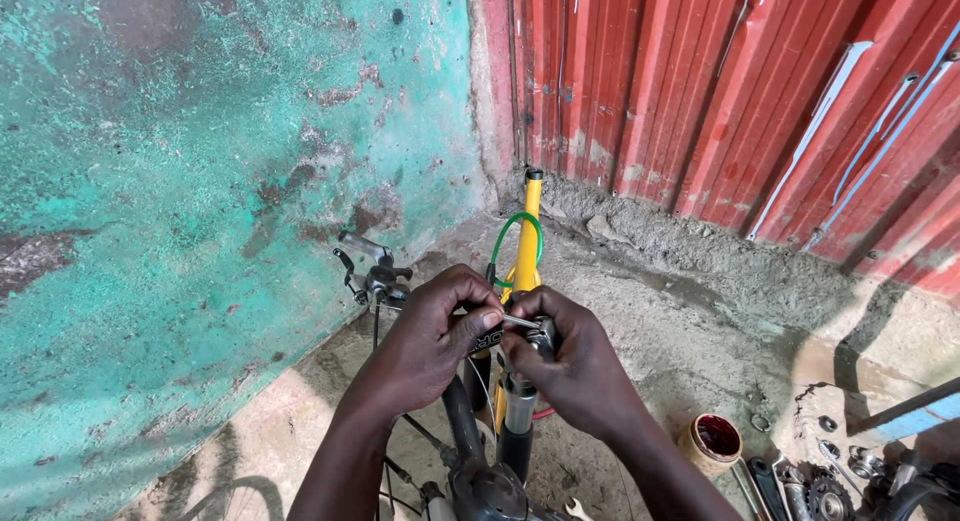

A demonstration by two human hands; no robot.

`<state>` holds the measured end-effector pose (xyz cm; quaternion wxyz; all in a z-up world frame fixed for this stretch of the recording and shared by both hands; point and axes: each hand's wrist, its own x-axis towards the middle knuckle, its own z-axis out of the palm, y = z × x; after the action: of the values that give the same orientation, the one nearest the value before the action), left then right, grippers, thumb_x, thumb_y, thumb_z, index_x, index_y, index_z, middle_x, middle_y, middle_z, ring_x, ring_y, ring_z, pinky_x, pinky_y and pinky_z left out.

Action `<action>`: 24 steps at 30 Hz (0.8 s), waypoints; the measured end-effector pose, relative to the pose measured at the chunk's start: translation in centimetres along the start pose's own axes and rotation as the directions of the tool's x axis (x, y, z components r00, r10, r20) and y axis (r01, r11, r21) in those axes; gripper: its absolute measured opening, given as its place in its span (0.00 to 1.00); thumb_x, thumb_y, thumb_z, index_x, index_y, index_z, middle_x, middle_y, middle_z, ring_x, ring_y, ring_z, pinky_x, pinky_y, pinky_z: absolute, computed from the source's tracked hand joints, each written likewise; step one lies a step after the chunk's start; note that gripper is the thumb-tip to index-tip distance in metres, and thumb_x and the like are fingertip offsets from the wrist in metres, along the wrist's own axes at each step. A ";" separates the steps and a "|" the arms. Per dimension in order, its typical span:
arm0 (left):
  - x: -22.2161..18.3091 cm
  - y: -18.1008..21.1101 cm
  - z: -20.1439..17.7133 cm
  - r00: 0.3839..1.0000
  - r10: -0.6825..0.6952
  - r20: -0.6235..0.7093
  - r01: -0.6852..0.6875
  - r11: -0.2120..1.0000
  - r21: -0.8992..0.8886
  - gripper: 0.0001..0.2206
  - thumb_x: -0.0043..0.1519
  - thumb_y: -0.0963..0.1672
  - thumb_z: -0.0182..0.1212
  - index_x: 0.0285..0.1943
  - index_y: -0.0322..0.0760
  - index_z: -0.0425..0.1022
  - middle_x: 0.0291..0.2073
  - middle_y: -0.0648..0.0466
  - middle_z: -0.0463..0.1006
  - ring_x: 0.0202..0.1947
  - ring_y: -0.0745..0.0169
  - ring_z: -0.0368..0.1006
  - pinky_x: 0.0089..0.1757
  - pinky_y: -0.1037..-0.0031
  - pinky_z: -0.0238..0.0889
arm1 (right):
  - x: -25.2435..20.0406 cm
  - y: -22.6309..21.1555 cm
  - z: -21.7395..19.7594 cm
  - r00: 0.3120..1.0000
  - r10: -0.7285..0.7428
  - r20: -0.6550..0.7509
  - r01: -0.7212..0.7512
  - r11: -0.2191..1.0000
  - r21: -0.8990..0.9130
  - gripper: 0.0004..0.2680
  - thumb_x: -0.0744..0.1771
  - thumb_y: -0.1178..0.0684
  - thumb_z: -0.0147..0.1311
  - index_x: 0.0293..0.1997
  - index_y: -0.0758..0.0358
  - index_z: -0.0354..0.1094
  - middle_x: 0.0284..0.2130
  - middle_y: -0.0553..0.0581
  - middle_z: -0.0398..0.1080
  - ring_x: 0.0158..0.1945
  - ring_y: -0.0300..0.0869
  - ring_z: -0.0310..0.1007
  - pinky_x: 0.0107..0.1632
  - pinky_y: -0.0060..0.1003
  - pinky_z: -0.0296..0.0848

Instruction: Adjusting and tightening the bicycle stem and handlebar bolts using a multi-tool

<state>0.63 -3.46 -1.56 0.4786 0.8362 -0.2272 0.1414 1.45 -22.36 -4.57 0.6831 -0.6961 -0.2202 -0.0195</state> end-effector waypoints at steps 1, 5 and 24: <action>0.0 0.1 -0.1 1.000 0.023 -0.006 -0.023 1.000 0.012 0.05 0.66 0.44 0.58 0.38 0.40 0.75 0.36 0.55 0.75 0.39 0.64 0.72 0.43 0.71 0.64 | -0.1 -0.5 -0.4 0.990 0.075 0.124 -0.085 0.993 0.082 0.02 0.67 0.57 0.57 0.38 0.58 0.67 0.23 0.48 0.64 0.23 0.33 0.58 0.27 0.31 0.61; 0.2 0.5 -0.1 0.997 -0.059 -0.045 0.059 0.998 -0.002 0.04 0.62 0.43 0.65 0.35 0.42 0.76 0.33 0.56 0.76 0.37 0.64 0.73 0.42 0.73 0.64 | 0.2 0.1 -1.5 0.930 0.284 0.233 -0.357 0.845 0.399 0.11 0.73 0.50 0.45 0.36 0.66 0.67 0.24 0.54 0.65 0.21 0.36 0.55 0.25 0.32 0.54; 0.5 -1.2 0.1 0.948 -0.303 0.096 0.300 0.953 0.053 0.11 0.61 0.46 0.65 0.48 0.38 0.85 0.33 0.41 0.86 0.34 0.48 0.83 0.37 0.62 0.77 | 0.5 3.0 -4.1 0.963 0.060 -0.261 -0.231 0.678 -0.698 0.10 0.65 0.43 0.53 0.21 0.49 0.68 0.09 0.55 0.66 0.20 0.58 0.71 0.32 0.44 0.72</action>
<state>1.63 -3.18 -2.28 0.4666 0.8761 -0.1186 0.0274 4.02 -26.03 -7.00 0.3731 -0.9172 -0.0624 -0.1254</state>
